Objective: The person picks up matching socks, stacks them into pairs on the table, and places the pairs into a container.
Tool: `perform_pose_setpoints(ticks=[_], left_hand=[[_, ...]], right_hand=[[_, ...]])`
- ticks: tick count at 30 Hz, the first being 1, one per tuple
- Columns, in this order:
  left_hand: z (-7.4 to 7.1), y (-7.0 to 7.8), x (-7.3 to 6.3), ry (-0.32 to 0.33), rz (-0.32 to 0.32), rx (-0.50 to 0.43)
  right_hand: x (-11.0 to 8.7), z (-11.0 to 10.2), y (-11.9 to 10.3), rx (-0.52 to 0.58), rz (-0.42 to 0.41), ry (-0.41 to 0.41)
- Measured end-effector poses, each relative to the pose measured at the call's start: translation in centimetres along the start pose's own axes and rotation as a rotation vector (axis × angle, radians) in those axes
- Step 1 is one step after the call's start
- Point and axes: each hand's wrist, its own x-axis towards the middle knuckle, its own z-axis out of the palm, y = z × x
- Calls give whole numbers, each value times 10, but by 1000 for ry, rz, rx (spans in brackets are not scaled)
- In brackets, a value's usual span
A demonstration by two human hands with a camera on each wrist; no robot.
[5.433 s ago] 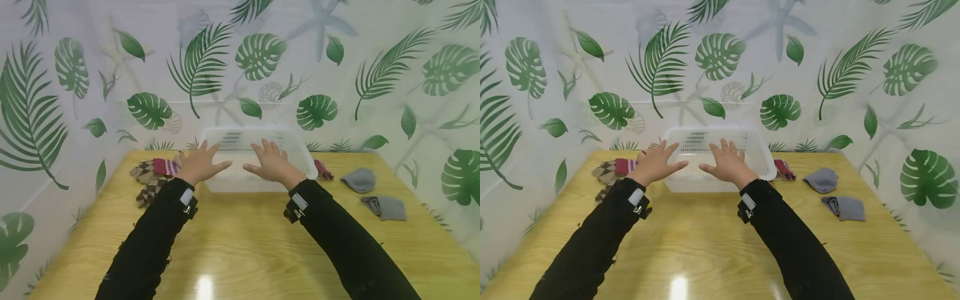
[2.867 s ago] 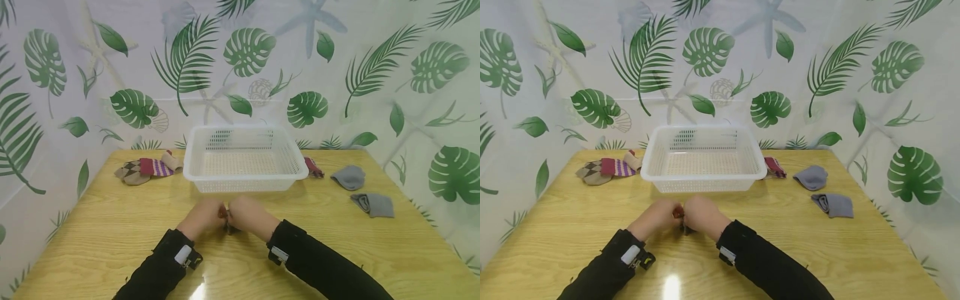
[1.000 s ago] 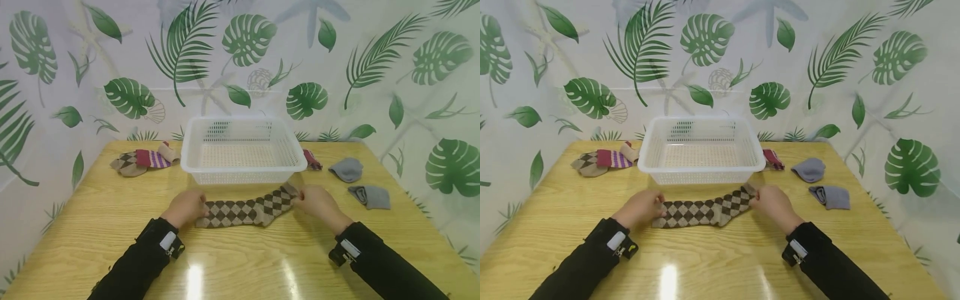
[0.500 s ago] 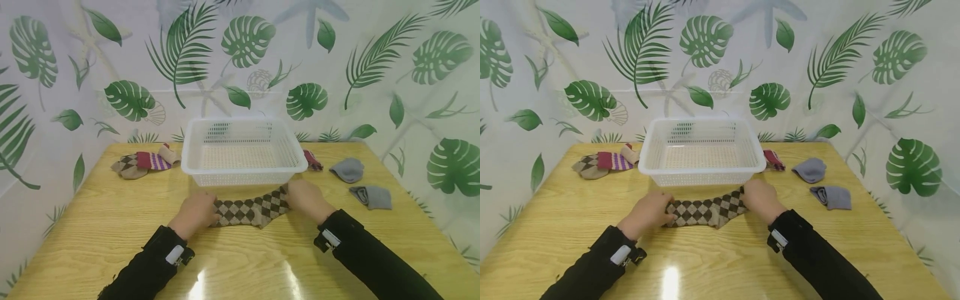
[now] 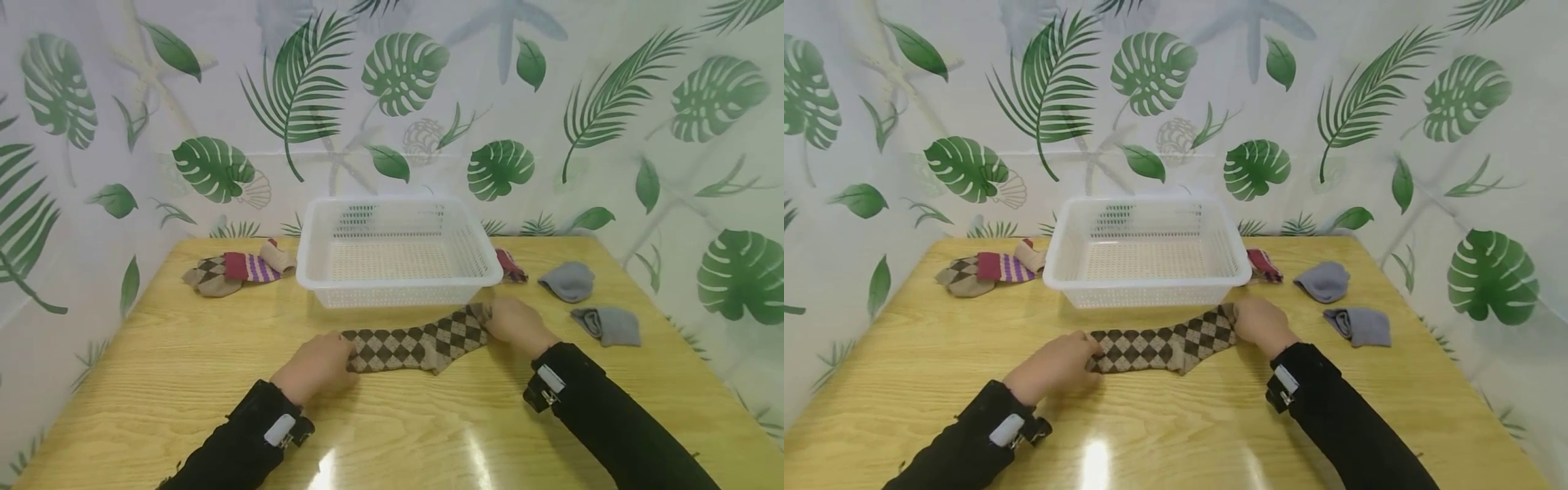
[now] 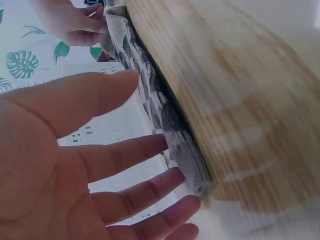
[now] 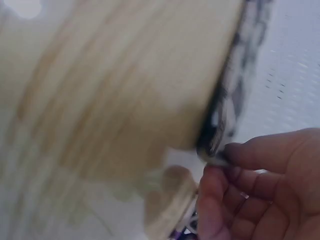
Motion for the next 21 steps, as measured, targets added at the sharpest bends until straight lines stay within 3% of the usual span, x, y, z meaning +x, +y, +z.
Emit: perform_pose_setpoints(ticks=[3, 6, 10, 12, 17, 21], left_hand=[[-1, 2, 3, 7, -5, -82], [-6, 9, 9, 66, 3, -186], [-10, 27, 22, 139, 83, -332], [-11, 35, 28, 128, 100, -453], [-7, 41, 39, 85, -6, -724], [-2, 35, 43, 76, -58, -758]], right_hand=[[-5, -13, -1, 99, -50, -34], [-13, -26, -17, 183, -110, -34], [-27, -29, -55, 205, -276, 57], [-33, -23, -73, 194, -370, 103], [-44, -5, -98, 188, -529, 117], [-42, 3, -99, 250, -572, 18]])
